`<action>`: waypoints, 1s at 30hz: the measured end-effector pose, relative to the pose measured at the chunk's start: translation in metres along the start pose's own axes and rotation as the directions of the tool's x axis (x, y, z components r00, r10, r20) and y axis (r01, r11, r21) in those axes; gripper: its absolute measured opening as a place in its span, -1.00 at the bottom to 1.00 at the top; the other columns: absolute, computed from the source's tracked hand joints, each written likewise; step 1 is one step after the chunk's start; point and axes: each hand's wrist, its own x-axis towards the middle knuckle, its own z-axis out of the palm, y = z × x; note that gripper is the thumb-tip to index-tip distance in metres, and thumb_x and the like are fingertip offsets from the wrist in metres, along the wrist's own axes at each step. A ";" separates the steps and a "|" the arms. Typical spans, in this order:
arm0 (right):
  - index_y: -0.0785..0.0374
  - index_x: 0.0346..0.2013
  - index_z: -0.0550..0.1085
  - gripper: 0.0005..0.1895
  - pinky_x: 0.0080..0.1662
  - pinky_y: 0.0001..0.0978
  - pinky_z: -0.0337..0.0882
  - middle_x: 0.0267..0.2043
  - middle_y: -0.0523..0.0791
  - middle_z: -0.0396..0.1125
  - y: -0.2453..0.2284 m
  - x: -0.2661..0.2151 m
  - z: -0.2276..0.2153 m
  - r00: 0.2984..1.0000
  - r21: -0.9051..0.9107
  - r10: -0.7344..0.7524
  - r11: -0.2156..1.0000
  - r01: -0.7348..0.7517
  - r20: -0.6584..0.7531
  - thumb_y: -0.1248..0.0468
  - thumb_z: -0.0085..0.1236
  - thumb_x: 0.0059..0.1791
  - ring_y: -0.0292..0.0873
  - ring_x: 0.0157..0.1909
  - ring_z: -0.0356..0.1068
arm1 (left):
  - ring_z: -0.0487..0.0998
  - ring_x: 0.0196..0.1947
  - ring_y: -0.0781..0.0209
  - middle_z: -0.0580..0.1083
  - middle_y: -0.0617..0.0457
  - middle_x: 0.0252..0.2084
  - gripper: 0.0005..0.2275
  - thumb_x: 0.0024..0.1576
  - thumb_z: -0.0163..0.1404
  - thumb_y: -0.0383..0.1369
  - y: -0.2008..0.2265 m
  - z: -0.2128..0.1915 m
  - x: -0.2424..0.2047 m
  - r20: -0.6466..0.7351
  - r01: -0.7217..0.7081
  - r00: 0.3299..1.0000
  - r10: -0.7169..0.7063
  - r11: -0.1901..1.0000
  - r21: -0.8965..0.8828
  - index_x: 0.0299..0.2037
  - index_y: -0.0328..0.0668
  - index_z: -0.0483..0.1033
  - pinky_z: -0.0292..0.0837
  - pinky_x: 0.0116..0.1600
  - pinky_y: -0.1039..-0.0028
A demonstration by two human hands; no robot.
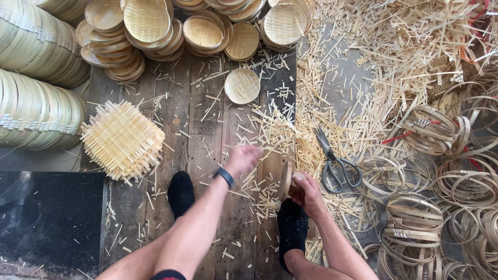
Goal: The person weaves thin wooden strips into a circular frame, trims the excess with large shears, and fits the finished piece onto a small wooden base.
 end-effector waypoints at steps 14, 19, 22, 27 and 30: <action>0.37 -0.12 0.62 -0.63 -0.20 -0.45 0.48 -0.26 -0.07 0.55 0.024 0.030 0.037 0.997 -0.169 0.004 0.985 -0.016 -0.073 0.10 0.26 -0.01 -0.29 -0.29 0.45 | 0.62 -0.08 -0.09 0.60 -0.15 -0.09 -0.72 0.11 0.21 -0.25 -0.065 -0.075 -0.022 -0.443 -0.397 0.643 0.625 0.767 0.505 -0.02 -0.16 0.59 0.51 -0.01 0.21; 0.30 -0.04 0.61 -0.64 -0.30 -0.30 0.46 -0.28 0.02 0.52 0.012 0.021 0.037 0.969 -0.282 0.099 0.946 -0.162 -0.228 0.12 0.26 0.00 -0.16 -0.38 0.43 | 0.32 0.34 -0.07 0.33 -0.18 0.36 -0.38 0.01 0.28 -0.38 -0.053 -0.259 -0.042 -0.602 0.278 0.631 0.489 0.582 0.764 0.33 -0.11 0.37 0.23 0.39 0.15; 0.28 -0.04 0.58 -0.65 -0.19 -0.28 0.65 -0.22 -0.07 0.56 0.009 0.017 0.044 0.984 0.012 0.096 0.995 -0.096 -0.151 0.16 0.22 -0.05 -0.19 -0.27 0.56 | 0.30 0.31 -0.14 0.33 -0.19 0.33 -0.33 -0.14 0.36 -0.15 -0.069 -0.312 -0.056 -0.591 0.409 0.710 0.382 0.460 0.788 0.20 -0.16 0.43 0.17 0.34 0.12; 0.38 -0.03 0.55 -0.63 -0.26 -0.24 0.61 -0.21 -0.05 0.53 0.014 0.017 0.052 0.996 -0.013 0.038 0.999 -0.039 -0.075 0.16 0.19 0.01 -0.16 -0.28 0.53 | 0.60 -0.04 0.07 0.62 0.09 0.01 -0.71 0.07 0.23 -0.14 -0.082 -0.340 -0.076 -0.503 0.208 0.791 0.348 0.621 0.756 -0.03 0.05 0.69 0.46 0.17 0.32; 0.39 -0.04 0.53 -0.63 -0.29 -0.24 0.61 -0.22 -0.03 0.53 0.018 0.017 0.046 0.992 -0.040 0.053 0.998 -0.058 -0.117 0.15 0.19 0.00 -0.16 -0.30 0.54 | 0.61 -0.27 0.04 0.62 -0.02 -0.23 -0.84 0.20 0.14 -0.24 -0.072 -0.340 -0.094 -0.448 0.044 0.725 0.523 0.614 0.788 -0.12 0.01 0.73 0.54 -0.09 0.26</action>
